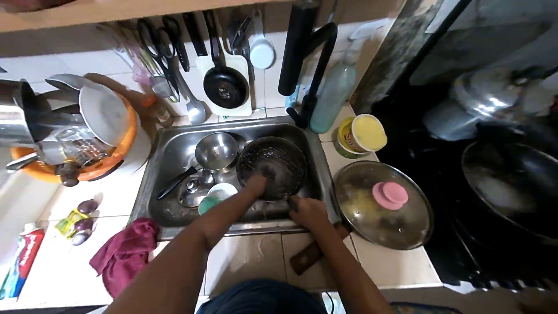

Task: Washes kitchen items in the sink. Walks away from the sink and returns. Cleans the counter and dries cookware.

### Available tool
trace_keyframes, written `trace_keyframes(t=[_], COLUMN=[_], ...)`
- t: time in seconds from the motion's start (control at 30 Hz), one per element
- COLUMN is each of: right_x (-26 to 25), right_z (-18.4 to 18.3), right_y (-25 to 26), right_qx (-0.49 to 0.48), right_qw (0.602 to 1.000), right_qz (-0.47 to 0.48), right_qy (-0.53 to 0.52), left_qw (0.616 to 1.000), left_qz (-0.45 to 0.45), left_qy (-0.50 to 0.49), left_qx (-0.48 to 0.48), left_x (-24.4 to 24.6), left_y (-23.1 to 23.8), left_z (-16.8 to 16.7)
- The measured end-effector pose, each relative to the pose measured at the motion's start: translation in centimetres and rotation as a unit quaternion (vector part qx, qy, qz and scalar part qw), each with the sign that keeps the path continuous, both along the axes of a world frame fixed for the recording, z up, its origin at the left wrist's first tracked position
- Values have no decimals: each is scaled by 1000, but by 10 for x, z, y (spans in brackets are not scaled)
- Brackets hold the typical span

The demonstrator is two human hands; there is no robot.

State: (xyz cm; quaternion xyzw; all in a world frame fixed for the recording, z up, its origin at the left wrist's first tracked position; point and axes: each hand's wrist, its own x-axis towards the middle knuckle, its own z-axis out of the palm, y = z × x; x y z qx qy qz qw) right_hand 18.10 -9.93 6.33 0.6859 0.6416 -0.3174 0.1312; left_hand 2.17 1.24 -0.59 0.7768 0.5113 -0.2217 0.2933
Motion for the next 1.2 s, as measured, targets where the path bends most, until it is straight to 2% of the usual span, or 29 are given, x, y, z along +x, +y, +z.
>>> trace_keyframes(t=[0.07,0.17,0.27,0.37,0.43,0.53,0.6,0.67,0.73,0.8,0.87,0.93,1.0,1.03,1.1,1.2], right_x=[-1,3,17,24,23,19,18,17,17,17,17,17,18,17,14,11], right_z=[-1,2,18,36,39,39,36,35,35,35,34,30,28,28,28,27], right_y=[-1,0,2,0,-3,-6,-6,-5,-4,-3,-3,-5,-6,-5,-2,-2], right_qx=[3,-5,-34,-69,-81,-85,-84,-87,-91,-90,-86,-85,-80,-80,-84,-85], right_qw=[1000,1000,999,996,995,994,994,993,992,992,992,992,993,993,993,993], right_qz=[-3,10,27,46,57,67,69,72,81,84,87,88,89,87,86,81], right_qy=[-1,-10,-17,-17,-1,21,22,15,13,15,16,17,20,21,14,7], left_qw=[995,990,998,997,990,986,983,975,955,940,961,978,974,970,970,963], left_qz=[-44,-43,-6,-32,-68,-22,24,38,9,-39,-81,-72,2,47,78,-40], left_qy=[-85,-113,-18,30,-9,-80,-146,-212,-294,-337,-264,-158,-124,-137,-185,-267], left_qx=[-33,-72,-53,65,122,144,108,49,-27,-42,11,114,192,194,135,-5], left_x=[22,18,-10,-36,-42,-12,23,59,80,78,56,29,21,30,58,69], left_y=[-21,-28,-22,9,42,63,51,30,8,5,31,65,78,75,52,11], left_z=[-2,7,21,4,-18,-43,-52,-46,-34,-31,-37,-50,-65,-67,-60,-42])
